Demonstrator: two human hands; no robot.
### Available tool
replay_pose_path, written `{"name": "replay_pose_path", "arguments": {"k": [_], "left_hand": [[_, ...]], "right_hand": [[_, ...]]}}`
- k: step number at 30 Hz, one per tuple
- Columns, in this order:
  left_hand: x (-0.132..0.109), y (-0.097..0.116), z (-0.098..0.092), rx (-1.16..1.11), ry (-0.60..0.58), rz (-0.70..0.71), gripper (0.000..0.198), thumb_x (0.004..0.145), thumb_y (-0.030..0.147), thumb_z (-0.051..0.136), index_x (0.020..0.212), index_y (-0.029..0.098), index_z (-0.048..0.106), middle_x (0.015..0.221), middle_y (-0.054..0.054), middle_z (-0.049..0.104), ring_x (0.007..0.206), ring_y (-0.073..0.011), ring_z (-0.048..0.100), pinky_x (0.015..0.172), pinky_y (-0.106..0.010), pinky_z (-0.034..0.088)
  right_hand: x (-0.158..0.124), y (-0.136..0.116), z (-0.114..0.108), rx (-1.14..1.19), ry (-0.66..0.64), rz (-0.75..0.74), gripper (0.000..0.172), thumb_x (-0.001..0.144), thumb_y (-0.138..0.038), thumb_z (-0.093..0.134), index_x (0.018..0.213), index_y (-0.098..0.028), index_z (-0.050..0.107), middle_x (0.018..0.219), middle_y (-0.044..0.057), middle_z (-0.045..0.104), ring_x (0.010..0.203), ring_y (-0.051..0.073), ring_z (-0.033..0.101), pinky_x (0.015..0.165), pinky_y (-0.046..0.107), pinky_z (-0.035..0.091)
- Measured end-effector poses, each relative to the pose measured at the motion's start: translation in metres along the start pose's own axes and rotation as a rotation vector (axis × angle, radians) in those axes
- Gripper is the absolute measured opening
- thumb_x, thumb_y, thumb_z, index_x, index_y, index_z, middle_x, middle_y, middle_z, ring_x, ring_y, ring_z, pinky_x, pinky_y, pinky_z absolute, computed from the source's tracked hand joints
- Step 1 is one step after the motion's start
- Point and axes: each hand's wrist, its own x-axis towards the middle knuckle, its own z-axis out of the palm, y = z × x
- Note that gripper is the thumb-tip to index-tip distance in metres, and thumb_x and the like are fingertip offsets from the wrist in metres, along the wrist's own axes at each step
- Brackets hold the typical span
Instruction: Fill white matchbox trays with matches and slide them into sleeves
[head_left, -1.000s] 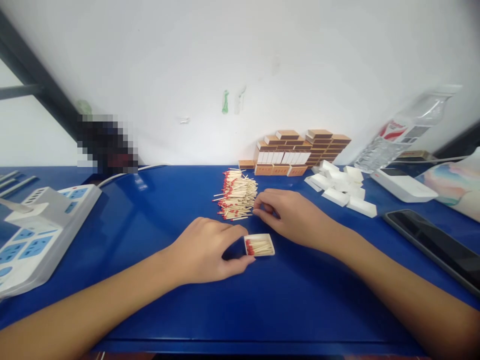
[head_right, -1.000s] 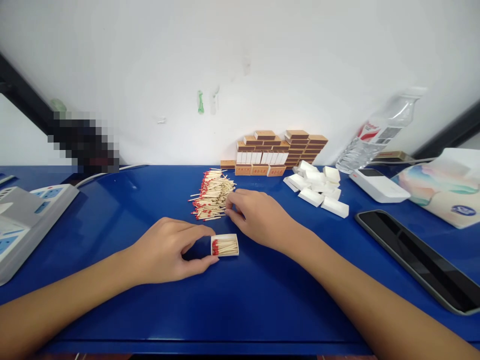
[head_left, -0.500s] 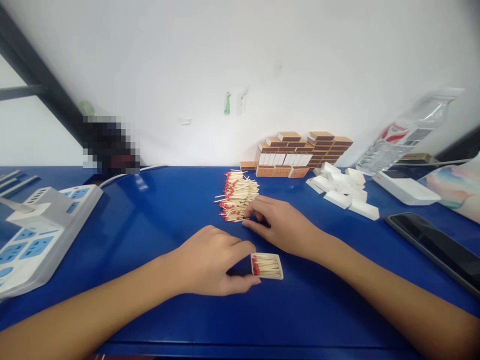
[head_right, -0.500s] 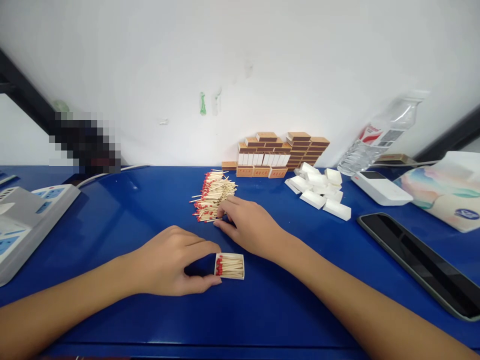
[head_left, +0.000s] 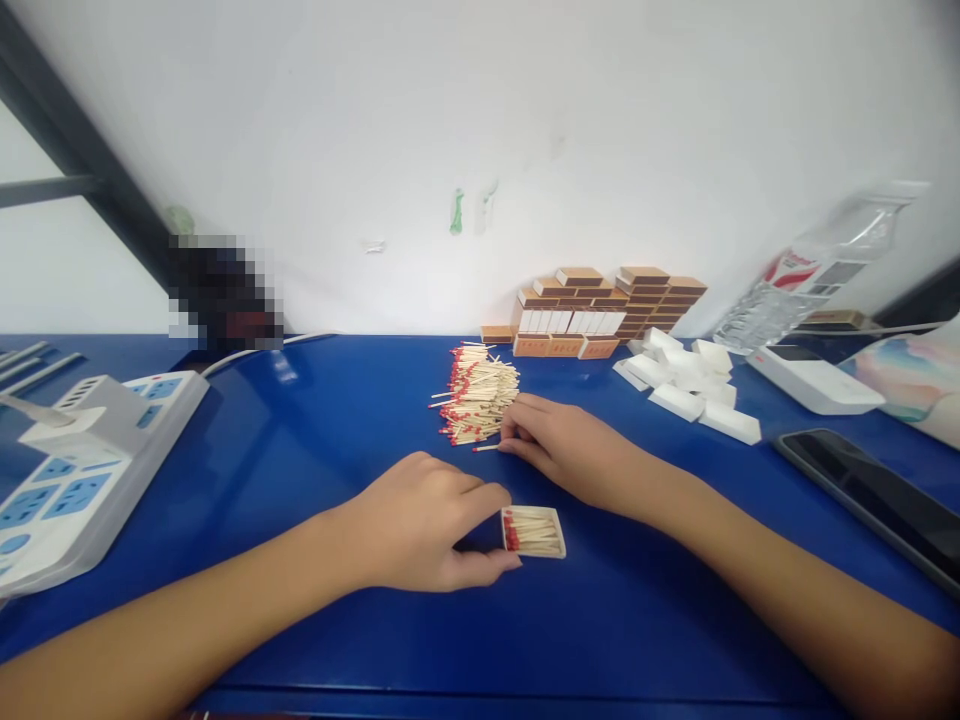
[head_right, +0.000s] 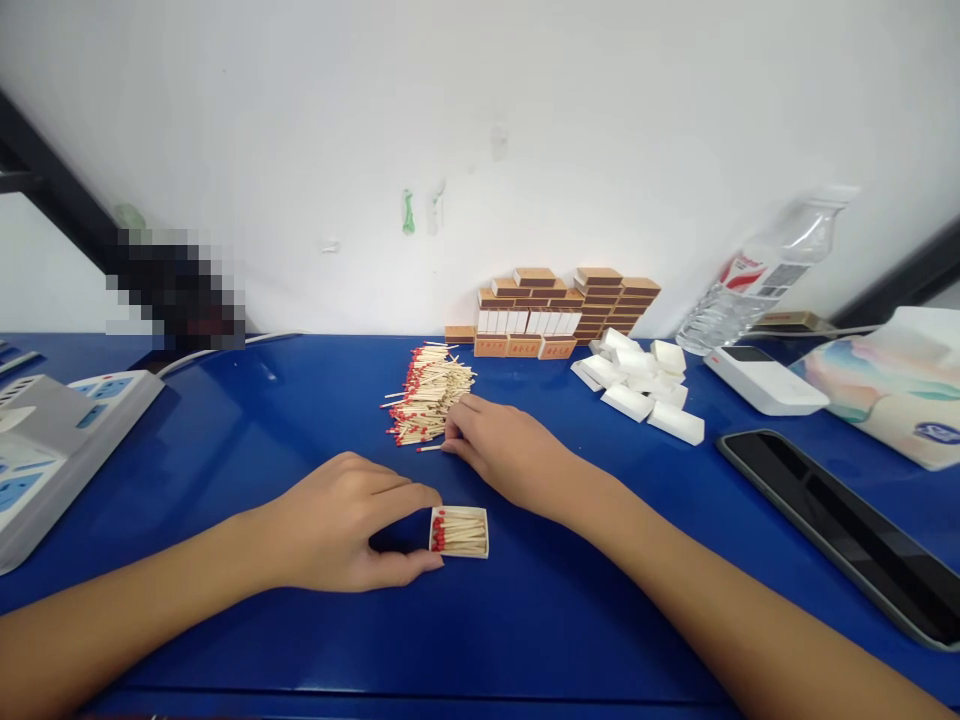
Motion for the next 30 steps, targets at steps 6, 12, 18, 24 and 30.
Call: {"name": "replay_pose_path", "arguments": {"k": [6, 12, 18, 24, 30], "left_hand": [[-0.001, 0.001, 0.0, 0.006, -0.003, -0.003, 0.029, 0.094, 0.047, 0.063, 0.099, 0.02, 0.07, 0.071, 0.002, 0.069, 0.06, -0.0155, 0.063, 0.055, -0.031, 0.034], [0.0, 0.0, 0.0, 0.02, 0.001, -0.001, 0.029, 0.094, 0.048, 0.064, 0.099, 0.02, 0.07, 0.069, 0.003, 0.068, 0.059, -0.0155, 0.062, 0.054, -0.032, 0.034], [-0.001, 0.0, 0.0, 0.017, -0.002, -0.003, 0.028, 0.094, 0.047, 0.065, 0.099, 0.02, 0.07, 0.07, 0.003, 0.068, 0.06, -0.0154, 0.063, 0.055, -0.032, 0.035], [0.0, -0.009, -0.003, 0.015, -0.007, -0.085, 0.032, 0.095, 0.049, 0.062, 0.103, 0.02, 0.071, 0.072, 0.001, 0.07, 0.063, -0.0165, 0.066, 0.057, -0.029, 0.039], [0.003, -0.021, -0.008, 0.037, 0.078, -0.258, 0.031, 0.091, 0.047, 0.066, 0.107, 0.021, 0.072, 0.062, 0.004, 0.063, 0.053, -0.013, 0.059, 0.054, -0.026, 0.037]], "right_hand": [[0.0, 0.006, -0.001, 0.013, 0.074, -0.011, 0.01, 0.101, -0.028, 0.059, 0.108, -0.022, 0.056, 0.101, 0.004, 0.062, 0.081, 0.017, 0.056, 0.069, 0.029, 0.041], [0.001, 0.001, 0.0, 0.015, 0.05, -0.022, 0.01, 0.103, -0.028, 0.055, 0.097, -0.021, 0.059, 0.097, 0.004, 0.062, 0.081, 0.017, 0.056, 0.069, 0.029, 0.04], [0.001, -0.002, -0.002, -0.017, 0.011, 0.011, 0.012, 0.103, -0.024, 0.054, 0.093, -0.02, 0.056, 0.095, 0.003, 0.061, 0.077, 0.016, 0.055, 0.067, 0.028, 0.039], [-0.001, 0.004, -0.009, -0.049, -0.011, 0.002, 0.016, 0.105, -0.025, 0.05, 0.09, -0.02, 0.054, 0.096, 0.005, 0.061, 0.075, 0.016, 0.054, 0.066, 0.029, 0.039], [-0.004, 0.012, -0.028, -0.07, 0.023, 0.053, 0.021, 0.106, -0.032, 0.047, 0.09, -0.021, 0.055, 0.095, 0.006, 0.061, 0.079, 0.018, 0.056, 0.07, 0.031, 0.041]]}}
